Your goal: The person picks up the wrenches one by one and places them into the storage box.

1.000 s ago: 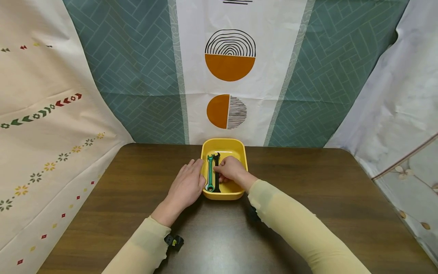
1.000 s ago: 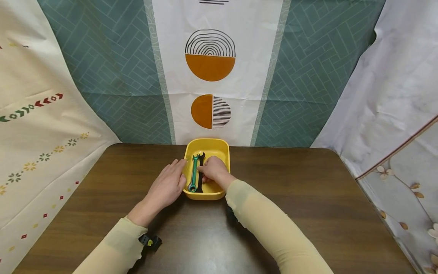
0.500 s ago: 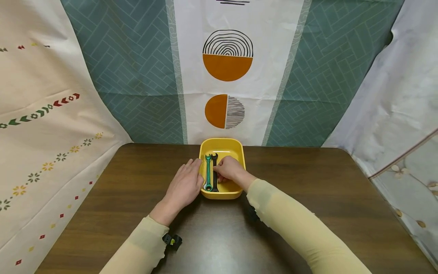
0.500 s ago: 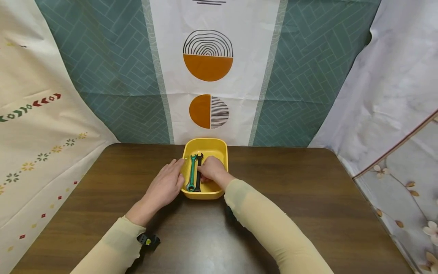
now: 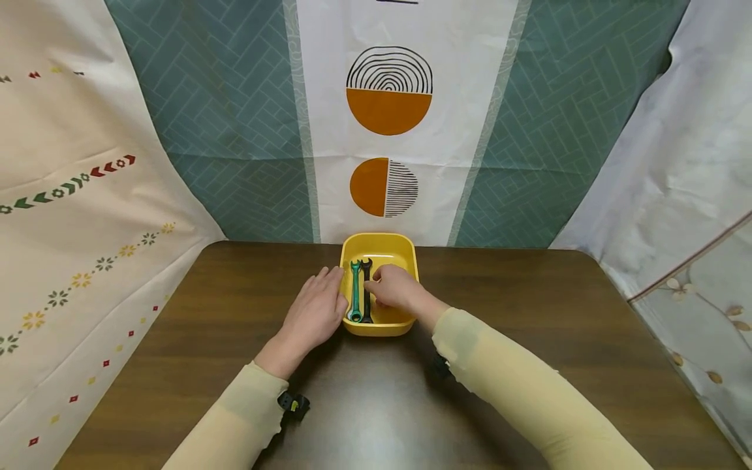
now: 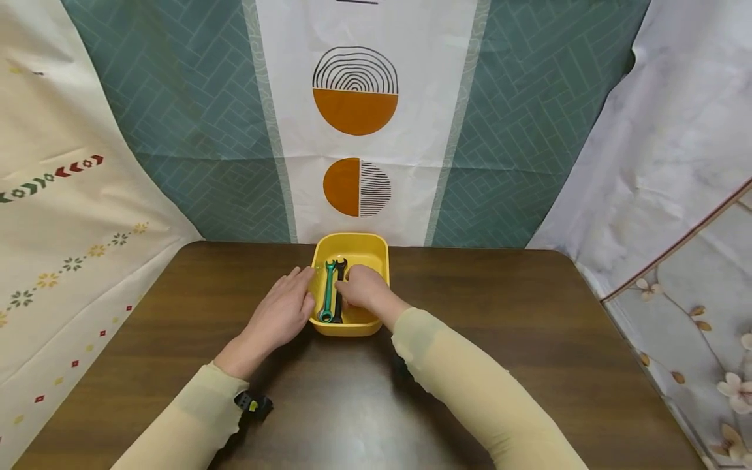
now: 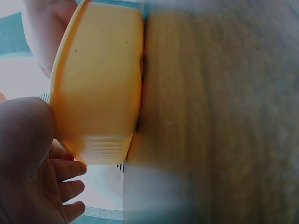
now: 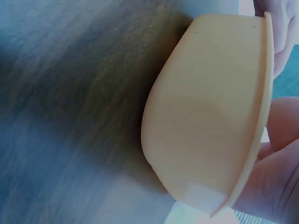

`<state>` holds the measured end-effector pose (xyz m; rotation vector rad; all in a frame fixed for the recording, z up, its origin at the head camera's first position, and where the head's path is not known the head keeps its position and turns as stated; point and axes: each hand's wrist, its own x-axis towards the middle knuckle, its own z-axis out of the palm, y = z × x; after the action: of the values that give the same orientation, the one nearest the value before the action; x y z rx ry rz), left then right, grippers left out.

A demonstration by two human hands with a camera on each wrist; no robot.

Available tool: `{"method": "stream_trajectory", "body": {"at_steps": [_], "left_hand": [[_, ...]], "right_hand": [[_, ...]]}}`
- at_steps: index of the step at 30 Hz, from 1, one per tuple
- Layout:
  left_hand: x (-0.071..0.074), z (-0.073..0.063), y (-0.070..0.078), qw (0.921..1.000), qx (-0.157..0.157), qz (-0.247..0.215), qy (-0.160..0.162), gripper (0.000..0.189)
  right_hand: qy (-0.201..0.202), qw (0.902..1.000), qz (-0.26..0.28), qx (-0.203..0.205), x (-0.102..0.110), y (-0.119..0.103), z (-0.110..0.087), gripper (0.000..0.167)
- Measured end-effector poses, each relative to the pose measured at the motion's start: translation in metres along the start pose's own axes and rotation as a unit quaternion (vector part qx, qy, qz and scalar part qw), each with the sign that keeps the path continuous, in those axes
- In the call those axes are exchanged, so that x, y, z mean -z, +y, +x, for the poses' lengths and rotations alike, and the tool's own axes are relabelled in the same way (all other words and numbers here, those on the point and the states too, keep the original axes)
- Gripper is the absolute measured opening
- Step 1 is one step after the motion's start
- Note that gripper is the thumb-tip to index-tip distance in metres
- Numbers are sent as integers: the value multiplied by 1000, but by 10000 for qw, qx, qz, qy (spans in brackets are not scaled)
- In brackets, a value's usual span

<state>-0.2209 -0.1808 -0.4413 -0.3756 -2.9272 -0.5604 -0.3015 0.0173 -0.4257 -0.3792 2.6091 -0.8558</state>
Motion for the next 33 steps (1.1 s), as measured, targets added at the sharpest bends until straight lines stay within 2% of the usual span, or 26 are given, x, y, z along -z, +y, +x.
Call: {"method": "stream_trajectory", "body": {"at_steps": [4, 6, 7, 17, 23, 27, 33], "left_hand": [[2, 1, -2, 10000, -9, 53, -69, 60], [4, 1, -3, 9999, -1, 84, -107, 60], [4, 2, -5, 9999, 2, 107, -115, 60], [5, 3, -16, 9995, 104, 212, -221, 60], [5, 0, -21, 9994, 115, 261, -213, 59], [5, -1, -22, 9994, 76, 279, -195, 58], [7, -2, -22, 9993, 63, 328, -193, 57]], "right_hand": [[484, 9945, -808, 458, -1, -1, -5, 51], [648, 9909, -980, 659, -3, -1, -9, 52], [689, 9897, -1070, 651, 1, -12, -20, 51], [1199, 9745, -1607, 1006, -6, -12, -36, 57], [1512, 9523, -2199, 1482, -7, -9, -40, 55], [1644, 9377, -2576, 1653, -7, -7, -43, 56], [1882, 9157, -2905, 2042, -7, -4, -47, 57]]}}
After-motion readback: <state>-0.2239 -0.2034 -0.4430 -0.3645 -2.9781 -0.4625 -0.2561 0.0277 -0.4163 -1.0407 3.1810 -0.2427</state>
